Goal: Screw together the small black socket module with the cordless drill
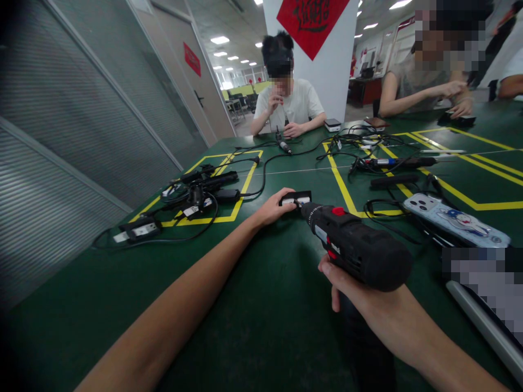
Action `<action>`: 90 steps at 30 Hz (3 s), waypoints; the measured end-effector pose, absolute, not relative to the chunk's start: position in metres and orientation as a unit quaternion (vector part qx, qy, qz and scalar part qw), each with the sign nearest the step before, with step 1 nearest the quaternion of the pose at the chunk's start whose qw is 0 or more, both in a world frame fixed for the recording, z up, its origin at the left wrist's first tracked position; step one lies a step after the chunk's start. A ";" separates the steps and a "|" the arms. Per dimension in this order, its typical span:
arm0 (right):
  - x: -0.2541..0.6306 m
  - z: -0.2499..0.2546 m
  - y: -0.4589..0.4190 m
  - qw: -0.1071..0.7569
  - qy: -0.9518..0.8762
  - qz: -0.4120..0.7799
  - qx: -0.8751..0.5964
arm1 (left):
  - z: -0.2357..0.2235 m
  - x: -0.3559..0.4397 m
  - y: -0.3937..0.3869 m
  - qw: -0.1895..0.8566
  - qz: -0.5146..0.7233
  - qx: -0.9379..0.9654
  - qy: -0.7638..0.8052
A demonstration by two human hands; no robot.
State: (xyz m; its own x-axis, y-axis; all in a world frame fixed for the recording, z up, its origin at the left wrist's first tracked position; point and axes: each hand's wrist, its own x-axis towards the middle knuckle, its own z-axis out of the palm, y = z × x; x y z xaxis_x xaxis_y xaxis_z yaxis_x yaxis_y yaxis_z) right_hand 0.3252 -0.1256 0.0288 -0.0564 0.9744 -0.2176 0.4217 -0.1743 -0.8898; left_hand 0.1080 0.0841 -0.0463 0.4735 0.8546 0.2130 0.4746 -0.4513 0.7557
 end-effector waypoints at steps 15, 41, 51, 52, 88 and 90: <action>0.324 0.034 -0.126 0.310 -0.576 0.457 -0.603 | -0.044 0.108 0.083 0.311 0.287 0.809 0.408; 0.323 0.029 -0.124 0.322 -0.579 0.457 -0.594 | -0.045 0.112 0.077 0.273 0.300 0.812 0.421; 0.330 0.023 -0.129 0.305 -0.569 0.473 -0.600 | -0.050 0.112 0.081 0.271 0.310 0.817 0.404; 0.329 0.024 -0.128 0.304 -0.572 0.469 -0.601 | -0.051 0.112 0.081 0.271 0.312 0.817 0.402; 0.321 0.029 -0.130 0.308 -0.531 0.508 -0.604 | -0.051 0.109 0.084 0.221 0.298 0.840 0.396; 0.321 0.029 -0.129 0.312 -0.529 0.507 -0.605 | -0.051 0.109 0.084 0.213 0.292 0.845 0.395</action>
